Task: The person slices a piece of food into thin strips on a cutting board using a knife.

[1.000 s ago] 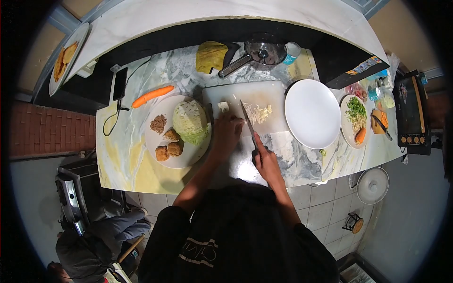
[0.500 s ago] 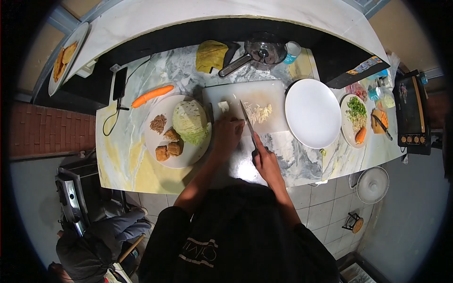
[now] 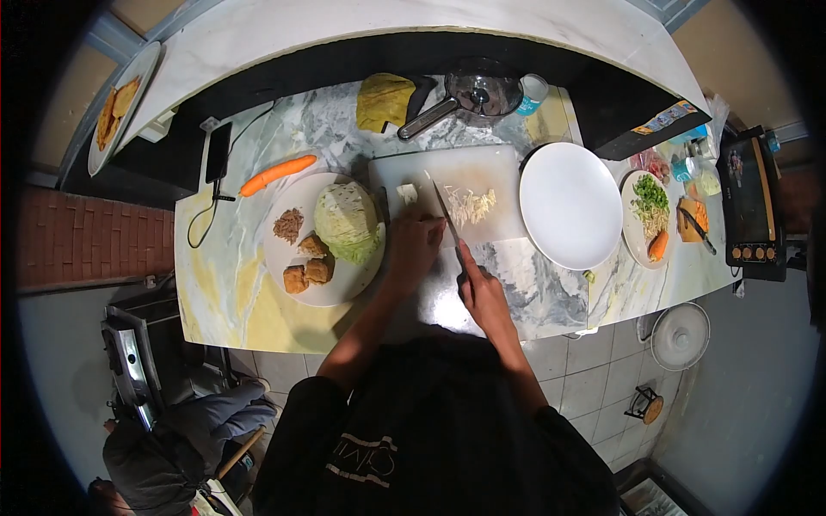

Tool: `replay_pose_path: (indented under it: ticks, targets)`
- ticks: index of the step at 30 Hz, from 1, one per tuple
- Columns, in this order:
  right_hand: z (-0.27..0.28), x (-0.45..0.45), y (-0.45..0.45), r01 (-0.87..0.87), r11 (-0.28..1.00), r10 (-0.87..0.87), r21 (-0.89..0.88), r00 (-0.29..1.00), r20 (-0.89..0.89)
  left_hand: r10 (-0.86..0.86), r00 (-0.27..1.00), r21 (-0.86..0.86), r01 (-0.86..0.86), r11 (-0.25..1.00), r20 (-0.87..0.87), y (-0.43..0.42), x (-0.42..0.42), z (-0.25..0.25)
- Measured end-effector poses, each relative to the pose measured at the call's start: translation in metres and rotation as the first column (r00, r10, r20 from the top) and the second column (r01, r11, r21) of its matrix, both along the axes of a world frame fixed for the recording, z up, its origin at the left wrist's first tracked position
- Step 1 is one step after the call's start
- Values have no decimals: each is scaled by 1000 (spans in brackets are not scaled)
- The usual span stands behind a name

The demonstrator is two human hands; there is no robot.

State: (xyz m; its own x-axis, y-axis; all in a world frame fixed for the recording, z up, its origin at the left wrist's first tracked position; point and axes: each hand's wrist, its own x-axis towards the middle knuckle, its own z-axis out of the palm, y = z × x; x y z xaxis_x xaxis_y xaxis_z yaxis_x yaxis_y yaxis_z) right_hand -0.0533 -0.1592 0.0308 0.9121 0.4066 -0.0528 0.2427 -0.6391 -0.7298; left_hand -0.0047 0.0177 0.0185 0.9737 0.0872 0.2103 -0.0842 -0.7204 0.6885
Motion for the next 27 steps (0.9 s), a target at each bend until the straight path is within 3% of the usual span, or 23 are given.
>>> replay_pose_path:
  ticks: [5, 11, 14, 20, 22, 27]
  targets:
    - [-3, 0, 0, -9, 1000, 9, 10, 1000, 14, 0, 1000, 10, -1, 1000, 30, 0, 0, -2]
    - [0, 0, 4, -14, 998, 15, -57, 1000, 18, -7, 1000, -7, 7, 1000, -22, 0, 1, 0]
    - [1, 0, 6, -8, 992, 12, -123, 1000, 29, -4, 999, -6, 4, 1000, 36, 1, -1, -5]
    - [9, 6, 0, -2, 1000, -1, -26, 995, -99, -16, 1000, -71, 15, 997, -10, 2, 1, -1]
    - [12, 9, -3, 34, 993, -12, 115, 983, -184, -4, 1000, -59, 3, 998, -16, 4, 1, -1]
    - [9, 5, -6, 47, 994, -30, 98, 986, -166, -23, 1000, -27, 23, 999, -6, 7, 1, 0]
